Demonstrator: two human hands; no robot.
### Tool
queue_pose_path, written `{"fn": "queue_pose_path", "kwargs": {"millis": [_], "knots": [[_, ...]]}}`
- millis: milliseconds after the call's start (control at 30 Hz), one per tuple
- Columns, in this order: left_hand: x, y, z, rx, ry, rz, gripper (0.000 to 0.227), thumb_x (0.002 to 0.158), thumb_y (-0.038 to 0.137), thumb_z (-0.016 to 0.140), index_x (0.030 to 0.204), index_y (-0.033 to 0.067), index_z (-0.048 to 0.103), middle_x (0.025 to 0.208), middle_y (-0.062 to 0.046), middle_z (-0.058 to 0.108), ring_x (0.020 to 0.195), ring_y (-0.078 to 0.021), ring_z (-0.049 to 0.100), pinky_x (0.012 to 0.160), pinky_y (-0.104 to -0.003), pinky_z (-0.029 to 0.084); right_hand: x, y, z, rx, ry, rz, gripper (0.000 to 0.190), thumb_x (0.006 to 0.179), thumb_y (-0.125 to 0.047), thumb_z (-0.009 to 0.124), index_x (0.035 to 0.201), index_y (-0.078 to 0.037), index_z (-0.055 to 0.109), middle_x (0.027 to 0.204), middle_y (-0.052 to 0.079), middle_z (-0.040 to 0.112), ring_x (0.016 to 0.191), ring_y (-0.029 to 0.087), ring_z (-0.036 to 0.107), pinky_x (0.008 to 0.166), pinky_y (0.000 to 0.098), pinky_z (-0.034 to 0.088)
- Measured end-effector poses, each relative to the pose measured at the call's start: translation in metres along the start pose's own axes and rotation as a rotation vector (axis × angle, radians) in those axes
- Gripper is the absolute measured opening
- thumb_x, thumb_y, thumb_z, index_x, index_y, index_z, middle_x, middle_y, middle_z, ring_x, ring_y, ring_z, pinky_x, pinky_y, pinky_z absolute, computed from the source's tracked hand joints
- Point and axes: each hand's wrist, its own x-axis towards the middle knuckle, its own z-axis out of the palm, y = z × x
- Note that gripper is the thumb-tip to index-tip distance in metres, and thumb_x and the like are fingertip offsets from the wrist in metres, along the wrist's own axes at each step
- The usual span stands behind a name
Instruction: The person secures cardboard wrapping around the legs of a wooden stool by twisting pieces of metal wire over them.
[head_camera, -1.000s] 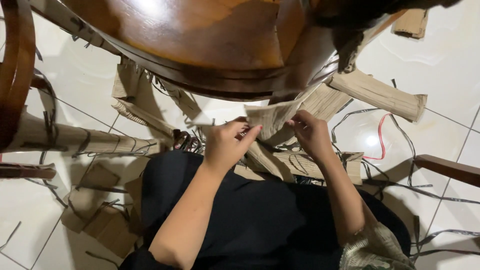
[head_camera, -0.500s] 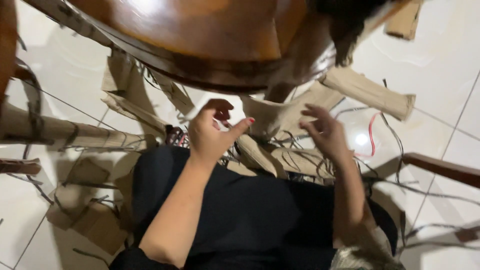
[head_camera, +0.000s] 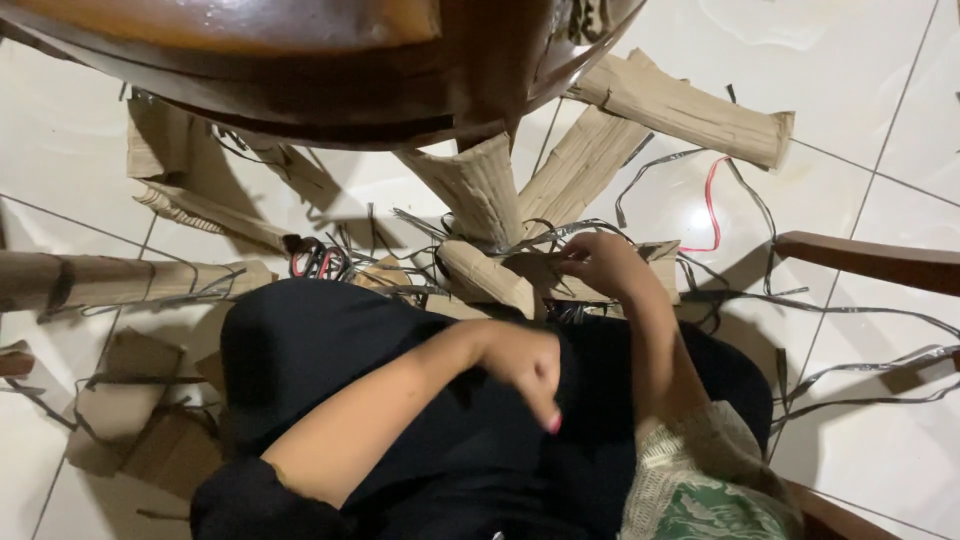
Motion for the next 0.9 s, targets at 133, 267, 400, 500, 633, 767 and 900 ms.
{"fn": "queue_pose_path", "kwargs": {"millis": [133, 267, 400, 500, 633, 767, 900], "knots": [[0.002, 0.018, 0.018, -0.023, -0.558, -0.043, 0.052, 0.082, 0.042, 0.072, 0.051, 0.0083, 0.049, 0.05, 0.005, 0.033, 0.051, -0.0062, 0.031, 0.052, -0.028, 0.028, 0.008, -0.023, 0.008, -0.036, 0.074, -0.096, 0.015, 0.087, -0.023, 0.076, 0.1, -0.017, 0.076, 0.088, 0.006, 0.075, 0.082, 0.024, 0.067, 0.071, 0.0385, 0.048], [-0.012, 0.031, 0.011, -0.153, -0.603, 0.018, 0.049, 0.088, 0.034, 0.071, 0.053, 0.014, 0.043, 0.051, 0.009, 0.036, 0.053, -0.0028, 0.032, 0.053, -0.024, 0.029, 0.019, -0.029, 0.035, -0.033, 0.089, -0.136, 0.039, 0.085, -0.031, 0.079, 0.123, -0.023, 0.07, 0.082, 0.01, 0.076, 0.094, 0.038, 0.073, 0.089, 0.0505, 0.057], [-0.029, 0.035, -0.002, -0.165, -0.472, 0.005, 0.043, 0.093, 0.035, 0.069, 0.057, 0.0219, 0.049, 0.053, 0.013, 0.048, 0.054, -0.0015, 0.039, 0.055, -0.021, 0.034, 0.047, -0.009, 0.052, -0.13, 0.129, -0.167, 0.015, 0.089, -0.025, 0.074, 0.103, -0.023, 0.078, 0.085, 0.01, 0.078, 0.091, 0.037, 0.075, 0.083, 0.0477, 0.058], [-0.04, 0.035, -0.007, -0.097, -0.35, -0.191, 0.036, 0.09, 0.045, 0.071, 0.067, 0.0217, 0.055, 0.059, 0.009, 0.056, 0.059, -0.0046, 0.047, 0.058, -0.023, 0.039, 0.034, -0.008, 0.033, -0.142, 0.079, -0.104, 0.01, 0.085, -0.028, 0.074, 0.091, -0.025, 0.081, 0.088, 0.013, 0.078, 0.095, 0.041, 0.073, 0.085, 0.05, 0.059], [-0.044, 0.02, 0.0, 0.125, -0.074, -0.351, 0.027, 0.088, 0.045, 0.074, 0.093, 0.019, 0.073, 0.084, -0.001, 0.073, 0.081, -0.0163, 0.068, 0.072, -0.032, 0.053, 0.005, -0.001, 0.024, -0.292, -0.158, 0.022, 0.019, 0.085, -0.03, 0.076, 0.097, -0.02, 0.085, 0.089, 0.015, 0.08, 0.096, 0.04, 0.075, 0.09, 0.0495, 0.058], [-0.045, 0.04, -0.002, 0.421, 0.51, -0.636, 0.056, 0.092, 0.026, 0.065, 0.142, 0.0056, 0.049, 0.123, -0.023, 0.068, 0.112, -0.0419, 0.067, 0.092, -0.056, 0.053, 0.007, 0.002, 0.041, -0.281, -0.323, 0.033, 0.021, 0.08, -0.031, 0.076, 0.098, -0.027, 0.086, 0.098, 0.011, 0.081, 0.105, 0.037, 0.073, 0.096, 0.051, 0.058], [-0.04, 0.011, -0.011, 0.567, 0.606, -0.765, 0.071, 0.094, 0.023, 0.062, 0.155, 0.0064, 0.029, 0.138, -0.029, 0.049, 0.118, -0.0496, 0.057, 0.097, -0.063, 0.047, 0.004, -0.023, 0.035, -0.29, -0.328, 0.02, 0.025, 0.081, -0.039, 0.074, 0.101, -0.028, 0.084, 0.098, 0.01, 0.081, 0.104, 0.037, 0.074, 0.092, 0.0501, 0.058]]}}
